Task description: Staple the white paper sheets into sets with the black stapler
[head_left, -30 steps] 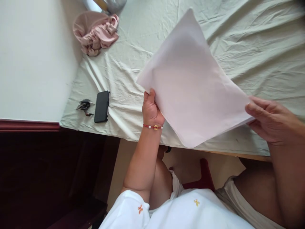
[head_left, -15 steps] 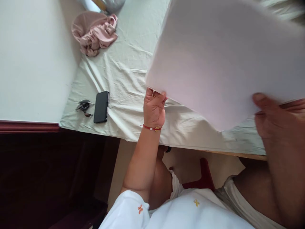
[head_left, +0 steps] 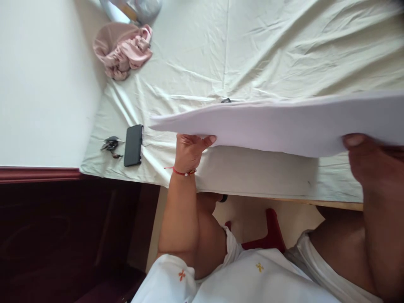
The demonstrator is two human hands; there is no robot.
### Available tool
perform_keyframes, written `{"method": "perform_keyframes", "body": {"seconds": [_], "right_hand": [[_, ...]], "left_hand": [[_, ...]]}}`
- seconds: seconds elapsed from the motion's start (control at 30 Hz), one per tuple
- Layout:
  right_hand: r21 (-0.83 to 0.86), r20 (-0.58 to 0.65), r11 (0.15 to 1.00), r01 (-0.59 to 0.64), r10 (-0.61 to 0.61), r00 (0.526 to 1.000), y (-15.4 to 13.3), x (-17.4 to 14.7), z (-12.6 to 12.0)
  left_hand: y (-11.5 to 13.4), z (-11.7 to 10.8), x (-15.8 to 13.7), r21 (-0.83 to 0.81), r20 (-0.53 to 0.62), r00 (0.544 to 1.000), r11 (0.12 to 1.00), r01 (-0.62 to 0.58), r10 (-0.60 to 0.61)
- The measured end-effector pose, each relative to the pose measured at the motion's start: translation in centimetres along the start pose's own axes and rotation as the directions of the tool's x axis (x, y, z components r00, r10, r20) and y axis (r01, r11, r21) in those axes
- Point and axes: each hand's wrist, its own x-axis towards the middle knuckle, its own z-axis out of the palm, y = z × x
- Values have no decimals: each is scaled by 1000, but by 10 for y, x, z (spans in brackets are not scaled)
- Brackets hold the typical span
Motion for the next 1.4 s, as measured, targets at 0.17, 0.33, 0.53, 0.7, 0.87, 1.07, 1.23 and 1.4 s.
{"method": "perform_keyframes", "body": {"seconds": [0.17,0.33,0.53,0.7,0.87,1.07,1.23,1.4], "right_hand": [[-53,140,998,15,-7,990,10,7,15],[68,9,995,77,-78,997,12,11,24],[51,190,999,15,-24,982,18,15,18],[97,98,994,55,-65,993,24,15,20],[18,133,999,-49,47,990,23,15,22],[125,123,990,-59,43,991,12,17,30],[60,210,953,-297,278,937,12,19,18],[-1,268,856,-517,499,824,27,31,-2]], "left_hand": [[1,-6,0,93,106,986,988,121,-131],[0,-6,-2,-1,227,967,993,119,-115],[0,-21,-3,204,210,957,966,156,-199],[1,-22,-3,204,263,946,969,140,-192],[-8,-25,0,303,341,928,952,45,-152],[-1,-10,0,188,330,935,980,68,-128],[7,-6,2,131,386,905,982,138,-179],[6,-12,3,104,493,831,966,238,-258]]}}
